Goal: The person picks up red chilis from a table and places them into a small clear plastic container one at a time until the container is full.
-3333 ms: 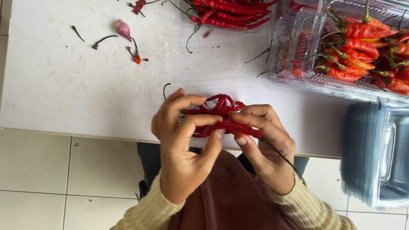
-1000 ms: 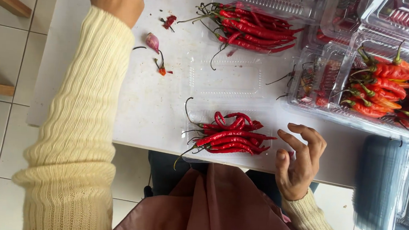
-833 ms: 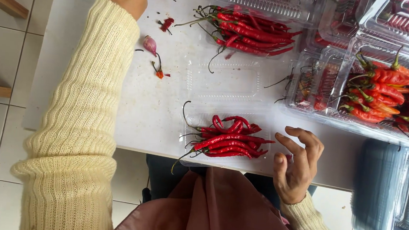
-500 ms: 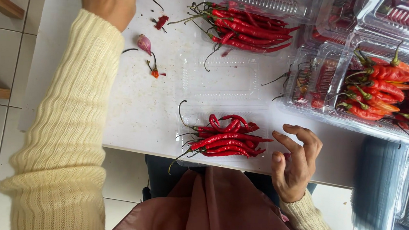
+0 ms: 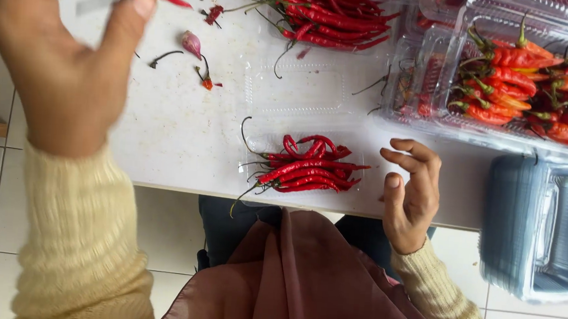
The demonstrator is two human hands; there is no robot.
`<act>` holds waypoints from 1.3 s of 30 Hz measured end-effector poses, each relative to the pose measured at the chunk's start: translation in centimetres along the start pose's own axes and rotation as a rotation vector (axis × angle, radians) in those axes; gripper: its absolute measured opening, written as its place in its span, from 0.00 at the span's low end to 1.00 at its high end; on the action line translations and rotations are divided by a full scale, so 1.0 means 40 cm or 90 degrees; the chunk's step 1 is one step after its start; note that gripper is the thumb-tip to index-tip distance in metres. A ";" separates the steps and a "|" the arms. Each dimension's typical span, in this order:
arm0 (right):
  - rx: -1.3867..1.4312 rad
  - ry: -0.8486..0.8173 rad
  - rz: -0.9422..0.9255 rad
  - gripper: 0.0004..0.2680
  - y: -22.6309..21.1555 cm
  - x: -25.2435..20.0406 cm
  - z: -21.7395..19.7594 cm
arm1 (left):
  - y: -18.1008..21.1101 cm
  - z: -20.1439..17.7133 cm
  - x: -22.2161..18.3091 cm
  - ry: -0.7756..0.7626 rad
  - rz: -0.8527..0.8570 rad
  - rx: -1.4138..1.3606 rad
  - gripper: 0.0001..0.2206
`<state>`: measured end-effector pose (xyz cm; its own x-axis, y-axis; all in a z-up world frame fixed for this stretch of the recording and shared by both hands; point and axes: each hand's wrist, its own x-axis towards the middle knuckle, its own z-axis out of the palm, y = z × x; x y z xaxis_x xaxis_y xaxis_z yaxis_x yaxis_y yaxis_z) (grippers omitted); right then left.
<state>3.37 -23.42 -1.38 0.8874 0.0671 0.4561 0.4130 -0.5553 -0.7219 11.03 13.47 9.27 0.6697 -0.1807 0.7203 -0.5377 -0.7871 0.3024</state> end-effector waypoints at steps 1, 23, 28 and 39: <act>0.017 0.006 -0.010 0.16 -0.019 0.009 -0.006 | 0.069 -0.006 -0.005 -0.006 -0.047 -0.082 0.07; -0.112 -0.154 -0.193 0.05 -0.132 0.127 0.013 | 0.333 0.138 -0.175 -0.083 -0.234 -0.309 0.14; -0.258 -0.170 -0.227 0.06 -0.091 0.123 0.040 | 0.330 0.117 -0.192 -0.090 -0.243 -0.162 0.14; -0.289 -0.173 -0.195 0.08 -0.075 0.066 0.022 | 0.356 0.182 -0.231 -0.252 -0.162 0.134 0.27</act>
<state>4.65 -20.85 1.55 0.7871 0.4557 0.4157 0.5825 -0.7707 -0.2582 0.92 -0.35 2.37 0.9305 -0.1446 0.3366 -0.2443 -0.9295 0.2762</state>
